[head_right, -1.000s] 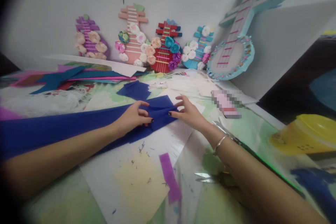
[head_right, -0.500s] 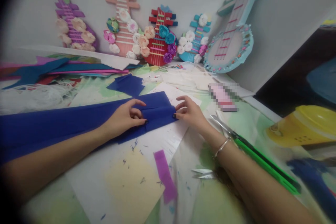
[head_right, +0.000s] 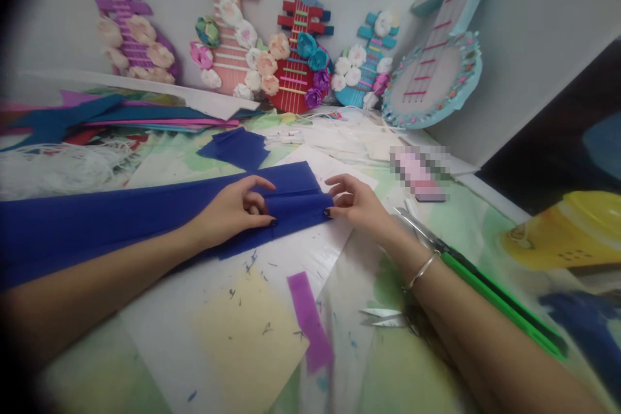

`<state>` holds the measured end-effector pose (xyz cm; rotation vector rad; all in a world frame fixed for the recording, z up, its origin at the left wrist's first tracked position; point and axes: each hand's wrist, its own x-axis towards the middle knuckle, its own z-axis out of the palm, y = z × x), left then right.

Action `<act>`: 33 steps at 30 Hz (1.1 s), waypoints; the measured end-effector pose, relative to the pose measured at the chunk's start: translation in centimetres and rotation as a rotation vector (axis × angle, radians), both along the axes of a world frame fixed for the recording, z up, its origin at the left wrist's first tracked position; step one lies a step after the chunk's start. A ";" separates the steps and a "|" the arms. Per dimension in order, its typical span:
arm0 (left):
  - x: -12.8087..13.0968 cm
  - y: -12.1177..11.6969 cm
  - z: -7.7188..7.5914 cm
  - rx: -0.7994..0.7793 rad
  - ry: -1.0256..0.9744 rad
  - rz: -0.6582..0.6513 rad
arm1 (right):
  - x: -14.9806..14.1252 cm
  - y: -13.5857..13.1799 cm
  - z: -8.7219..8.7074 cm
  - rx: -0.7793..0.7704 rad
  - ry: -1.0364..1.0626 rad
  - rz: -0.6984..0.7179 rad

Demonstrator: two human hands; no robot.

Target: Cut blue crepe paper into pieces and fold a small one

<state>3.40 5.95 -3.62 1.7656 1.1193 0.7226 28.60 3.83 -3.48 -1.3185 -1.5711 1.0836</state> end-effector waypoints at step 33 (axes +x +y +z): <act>-0.9 -0.6 -0.4 0.731 0.132 -0.514 | -0.1 -0.1 -0.6 0.079 -0.165 -0.013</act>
